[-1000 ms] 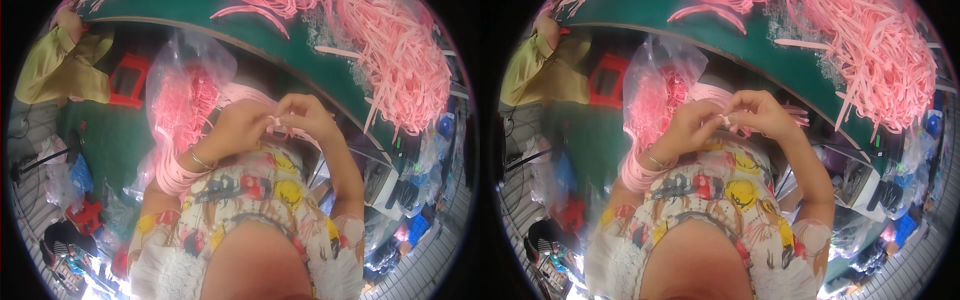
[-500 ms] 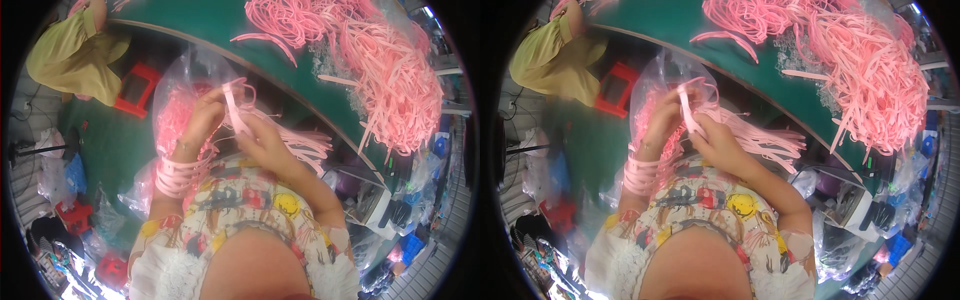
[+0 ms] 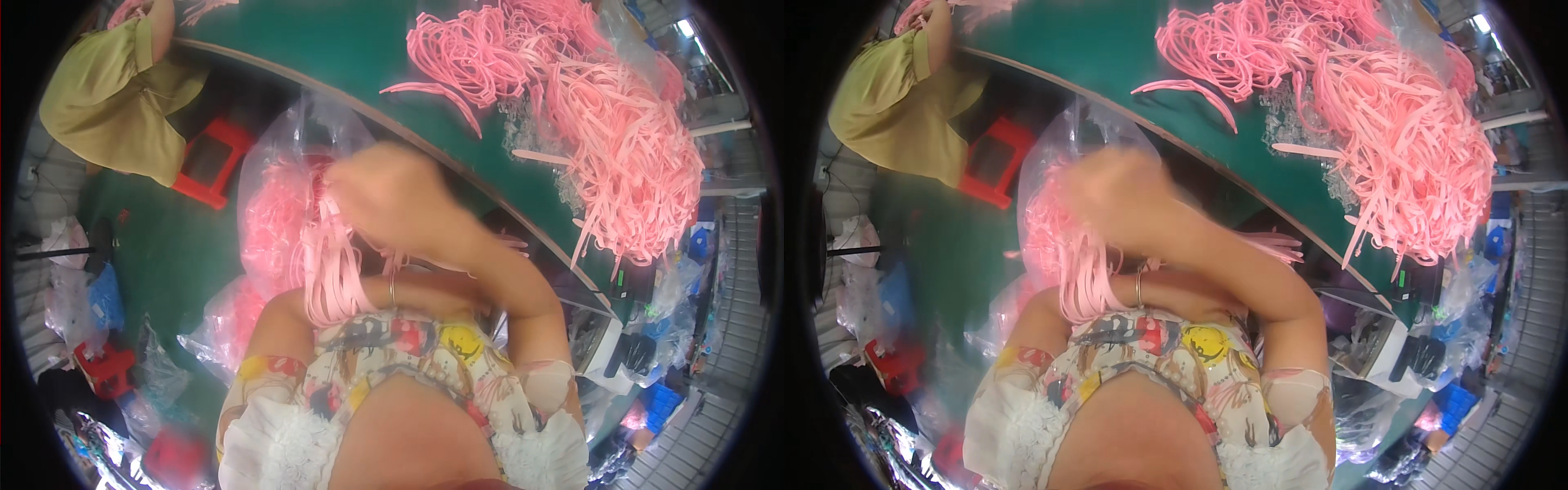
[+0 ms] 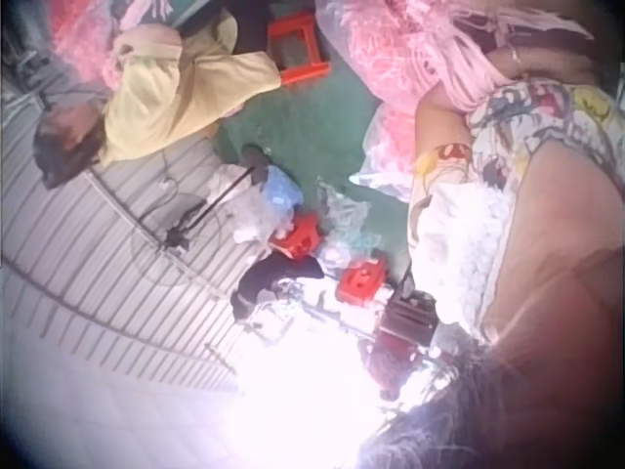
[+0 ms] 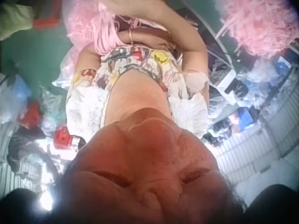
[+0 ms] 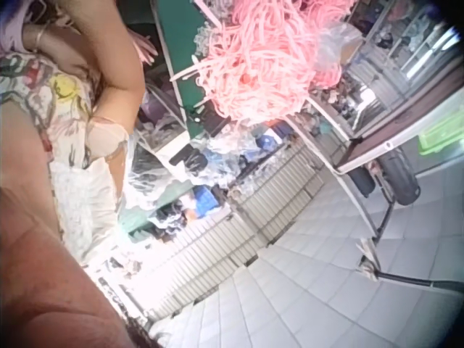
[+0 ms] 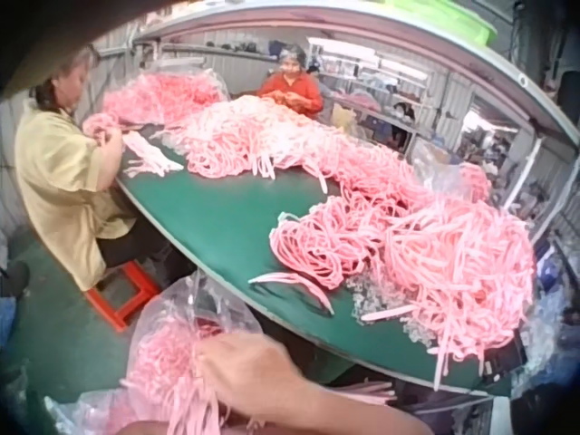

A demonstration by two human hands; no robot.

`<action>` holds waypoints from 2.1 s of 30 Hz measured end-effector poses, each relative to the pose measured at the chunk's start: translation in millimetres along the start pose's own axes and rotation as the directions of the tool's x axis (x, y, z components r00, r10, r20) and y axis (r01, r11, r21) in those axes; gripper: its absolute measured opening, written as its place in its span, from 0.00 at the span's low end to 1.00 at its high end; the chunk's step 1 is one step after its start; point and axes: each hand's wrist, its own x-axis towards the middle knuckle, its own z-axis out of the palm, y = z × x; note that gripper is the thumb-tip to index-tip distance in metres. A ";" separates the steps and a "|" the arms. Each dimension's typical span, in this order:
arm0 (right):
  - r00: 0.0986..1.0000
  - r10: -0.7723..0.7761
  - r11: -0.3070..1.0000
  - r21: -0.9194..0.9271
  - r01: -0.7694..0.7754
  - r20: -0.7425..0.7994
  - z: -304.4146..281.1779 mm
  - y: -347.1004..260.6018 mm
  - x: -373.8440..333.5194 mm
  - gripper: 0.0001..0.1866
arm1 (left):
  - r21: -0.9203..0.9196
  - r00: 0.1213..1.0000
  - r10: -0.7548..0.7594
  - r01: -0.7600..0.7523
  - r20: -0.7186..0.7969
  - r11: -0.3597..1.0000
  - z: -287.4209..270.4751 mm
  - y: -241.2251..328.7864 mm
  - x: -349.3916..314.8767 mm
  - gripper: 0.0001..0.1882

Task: The person sits at a green table and repeatedly picks up pink plastic clothespins and rubber bands. They loop the rubber band around the clothespin and tie a knot by hand, then place the finished item on the table. Another person works in the background.

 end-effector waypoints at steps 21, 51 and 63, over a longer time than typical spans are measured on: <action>0.828 0.244 0.960 0.007 -0.279 -0.505 -56.1 98.1 -53.6 0.06 | -0.003 0.470 -0.127 0.255 -0.873 0.967 -88.0 2.1 -16.9 0.12; 0.688 0.709 0.629 -0.304 -0.716 -0.155 20.6 60.0 -328.6 0.09 | -0.147 0.754 -0.525 0.512 -0.394 0.846 -36.5 28.0 -31.2 0.09; 0.646 0.760 0.604 -0.293 -0.741 -0.066 21.2 51.5 -321.6 0.07 | -0.186 0.751 -0.532 0.502 -0.390 0.845 -35.0 25.8 -28.1 0.09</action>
